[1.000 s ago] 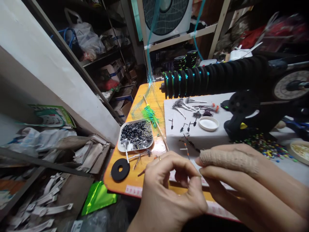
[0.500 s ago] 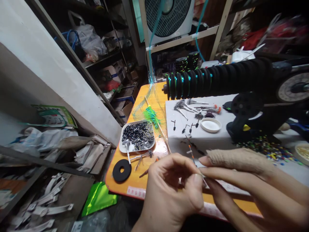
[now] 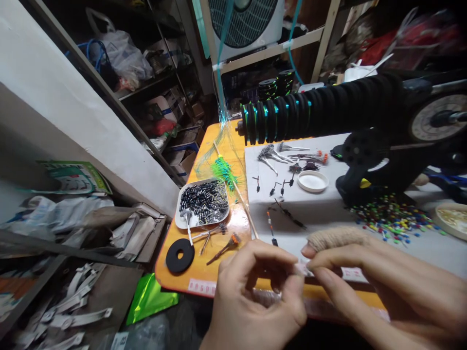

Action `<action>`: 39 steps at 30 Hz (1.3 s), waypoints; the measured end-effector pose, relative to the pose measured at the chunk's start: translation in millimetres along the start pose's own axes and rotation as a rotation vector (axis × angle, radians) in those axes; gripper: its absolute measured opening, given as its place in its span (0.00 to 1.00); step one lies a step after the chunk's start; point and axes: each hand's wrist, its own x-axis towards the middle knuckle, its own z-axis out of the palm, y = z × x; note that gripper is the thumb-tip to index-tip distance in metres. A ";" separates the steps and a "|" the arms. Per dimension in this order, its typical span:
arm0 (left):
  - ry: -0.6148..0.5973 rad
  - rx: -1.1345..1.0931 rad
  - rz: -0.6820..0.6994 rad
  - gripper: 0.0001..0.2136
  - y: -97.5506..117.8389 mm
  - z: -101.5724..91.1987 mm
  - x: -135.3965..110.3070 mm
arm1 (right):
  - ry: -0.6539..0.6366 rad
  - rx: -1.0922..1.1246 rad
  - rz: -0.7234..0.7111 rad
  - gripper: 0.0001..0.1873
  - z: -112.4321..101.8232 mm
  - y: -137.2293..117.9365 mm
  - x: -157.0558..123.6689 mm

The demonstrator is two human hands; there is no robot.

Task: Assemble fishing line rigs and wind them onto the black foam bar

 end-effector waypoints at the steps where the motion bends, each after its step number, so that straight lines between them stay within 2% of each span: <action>1: -0.013 0.033 0.056 0.09 0.4 -0.4 2.1 | 0.004 -0.002 0.026 0.07 0.4 -2.5 -0.2; 3: -0.058 0.122 0.233 0.09 2.8 -2.0 8.7 | -0.003 -0.016 0.058 0.06 -0.3 -4.9 -1.2; 7: -0.149 0.402 0.593 0.06 10.7 -6.3 21.4 | -0.055 -0.063 -0.034 0.05 -4.6 1.1 -6.1; 11: -0.121 0.574 0.721 0.10 11.5 -5.6 20.8 | -0.037 -0.071 -0.028 0.06 -5.6 5.0 -10.4; 14: -0.059 0.519 0.654 0.10 11.2 -1.7 18.0 | -0.037 -0.028 0.007 0.06 -4.5 3.1 -9.1; 17: -0.019 0.416 0.451 0.05 16.4 4.7 22.0 | -0.075 0.046 0.025 0.05 -2.9 2.7 -3.2; 21: 0.031 0.260 0.284 0.12 24.1 13.9 30.8 | -0.111 0.156 -0.007 0.07 -0.3 7.1 5.5; 26: 0.089 0.121 0.151 0.13 10.4 17.4 15.4 | -0.183 0.273 -0.007 0.09 1.9 4.3 4.2; 32: 0.277 -0.214 0.071 0.10 -13.0 26.6 -11.5 | -0.100 0.433 0.241 0.10 8.6 -10.8 1.1; 36: 0.274 -0.317 0.023 0.09 -12.5 29.9 -11.3 | -0.180 0.458 0.178 0.08 9.2 -7.7 4.9; 39: 0.254 -0.307 0.031 0.09 -10.2 28.8 -9.8 | -0.167 0.497 0.212 0.10 7.7 -4.9 5.7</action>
